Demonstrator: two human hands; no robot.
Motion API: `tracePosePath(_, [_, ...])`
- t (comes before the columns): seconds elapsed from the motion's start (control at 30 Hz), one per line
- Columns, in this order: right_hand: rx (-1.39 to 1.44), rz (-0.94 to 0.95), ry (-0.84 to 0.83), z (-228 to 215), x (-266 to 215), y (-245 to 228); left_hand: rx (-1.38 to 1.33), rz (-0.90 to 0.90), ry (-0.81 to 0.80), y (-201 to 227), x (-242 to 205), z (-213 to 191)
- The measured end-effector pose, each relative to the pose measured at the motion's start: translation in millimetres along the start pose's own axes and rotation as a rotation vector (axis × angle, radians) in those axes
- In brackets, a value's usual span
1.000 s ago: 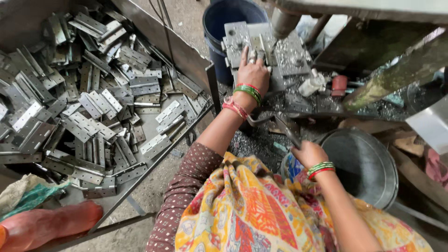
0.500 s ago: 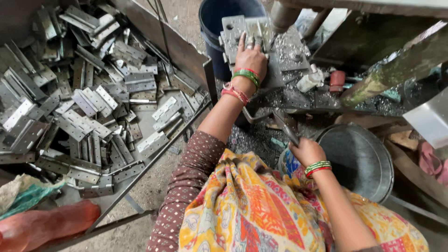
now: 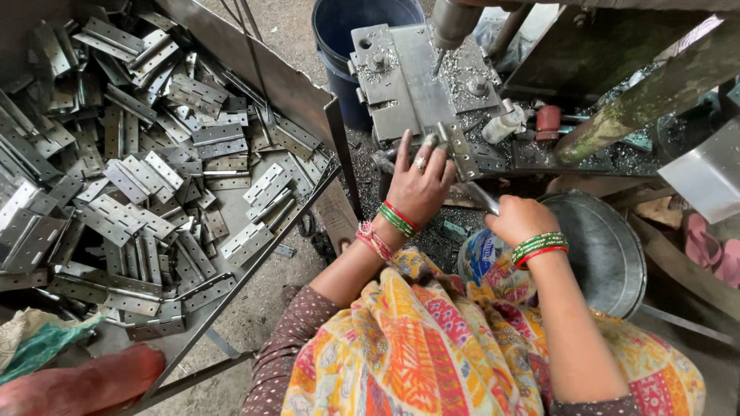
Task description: The person repeatedly picks up metal hinge pieces from a bin, places them into a jig on a drill press, and operates the machine to drill holes. After each cycle, the person removes the processed piece and returns it to the bin.
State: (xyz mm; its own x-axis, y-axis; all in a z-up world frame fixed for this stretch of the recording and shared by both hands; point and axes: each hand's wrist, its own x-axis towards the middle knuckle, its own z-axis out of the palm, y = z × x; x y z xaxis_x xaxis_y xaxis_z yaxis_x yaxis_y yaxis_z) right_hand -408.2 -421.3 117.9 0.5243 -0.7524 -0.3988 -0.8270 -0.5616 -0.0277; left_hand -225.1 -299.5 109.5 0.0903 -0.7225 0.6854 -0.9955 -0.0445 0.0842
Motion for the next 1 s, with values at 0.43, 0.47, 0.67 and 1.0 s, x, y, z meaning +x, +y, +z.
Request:
tracePosePath(0.43, [0.048,0.015,-0.023,4,6,2,0.100,-0.192,-0.168,-51,44,34])
tracePosePath(0.47, [0.045,0.016,-0.028,3,7,2,0.082,-0.241,-0.153,-57,40,36])
tracePosePath(0.67, [-0.052,-0.020,-0.130,-10,13,-2,0.208,-0.342,-0.265,-41,22,27])
tracePosePath(1.0, [-0.036,-0.073,0.032,8,18,6,0.185,-0.353,-0.436,-47,50,66])
